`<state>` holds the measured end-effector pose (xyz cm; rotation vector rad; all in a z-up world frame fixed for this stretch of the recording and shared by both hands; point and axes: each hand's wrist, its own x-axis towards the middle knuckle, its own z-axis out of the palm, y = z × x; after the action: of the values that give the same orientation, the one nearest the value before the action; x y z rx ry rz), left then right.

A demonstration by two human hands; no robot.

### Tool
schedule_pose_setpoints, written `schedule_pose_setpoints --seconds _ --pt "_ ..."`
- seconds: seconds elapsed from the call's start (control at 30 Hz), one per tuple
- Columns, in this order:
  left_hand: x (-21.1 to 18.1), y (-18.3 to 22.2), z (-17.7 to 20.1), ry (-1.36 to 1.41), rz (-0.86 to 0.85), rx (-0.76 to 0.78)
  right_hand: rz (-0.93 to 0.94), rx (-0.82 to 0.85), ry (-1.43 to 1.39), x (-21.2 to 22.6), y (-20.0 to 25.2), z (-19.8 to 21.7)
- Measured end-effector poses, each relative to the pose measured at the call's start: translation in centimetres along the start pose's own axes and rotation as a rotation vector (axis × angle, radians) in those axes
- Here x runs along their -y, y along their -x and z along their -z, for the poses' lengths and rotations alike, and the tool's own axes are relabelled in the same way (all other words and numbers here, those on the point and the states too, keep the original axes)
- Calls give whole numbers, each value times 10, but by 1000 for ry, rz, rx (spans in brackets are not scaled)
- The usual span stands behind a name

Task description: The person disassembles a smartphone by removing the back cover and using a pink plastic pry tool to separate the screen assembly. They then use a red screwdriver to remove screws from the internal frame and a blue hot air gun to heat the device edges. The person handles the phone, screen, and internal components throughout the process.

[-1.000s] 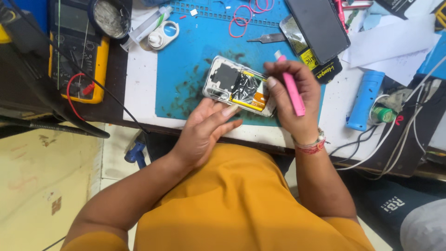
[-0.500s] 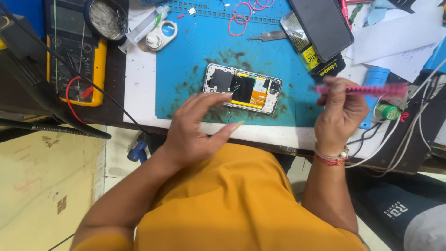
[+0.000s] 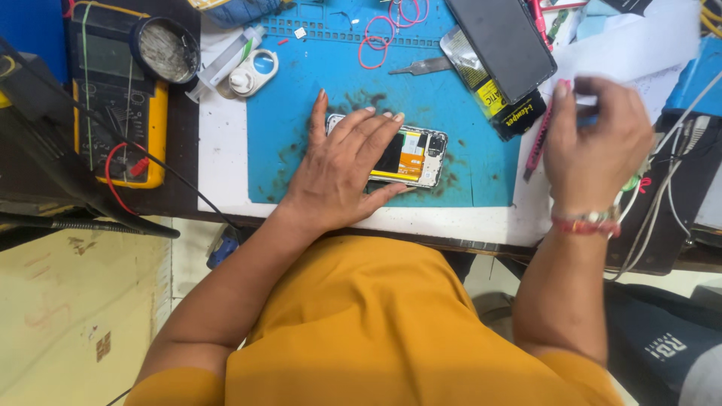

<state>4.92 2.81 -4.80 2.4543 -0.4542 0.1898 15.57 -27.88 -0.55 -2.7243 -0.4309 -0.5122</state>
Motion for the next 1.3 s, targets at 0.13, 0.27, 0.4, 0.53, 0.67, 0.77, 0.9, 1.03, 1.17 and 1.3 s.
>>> schedule_pose_setpoints --seconds 0.13,0.27,0.4,0.53,0.67,0.77,0.9,1.03,1.17,1.3 --pt "0 0 0 -1 -6 -1 278 20 75 -14 -52 -19" --pt "0 -1 0 22 6 -1 410 103 186 -23 -95 -33" --pt "4 0 1 121 34 -49 355 324 120 -24 -117 -41" --pt "7 2 1 161 5 -135 426 271 280 -20 -118 -38" --pt "7 2 2 138 -18 -125 448 9 288 -24 -107 -26" --pt "6 2 2 128 -13 -106 443 -20 327 -32 -95 -12" --pt "4 0 1 128 -14 -87 348 52 364 -35 -74 1" --pt "4 1 2 85 -14 -76 261 178 303 -22 -58 14" --pt "3 1 1 76 -11 -70 327 234 273 -3 -54 17" --pt "4 1 1 68 4 -57 66 333 124 6 -32 29"
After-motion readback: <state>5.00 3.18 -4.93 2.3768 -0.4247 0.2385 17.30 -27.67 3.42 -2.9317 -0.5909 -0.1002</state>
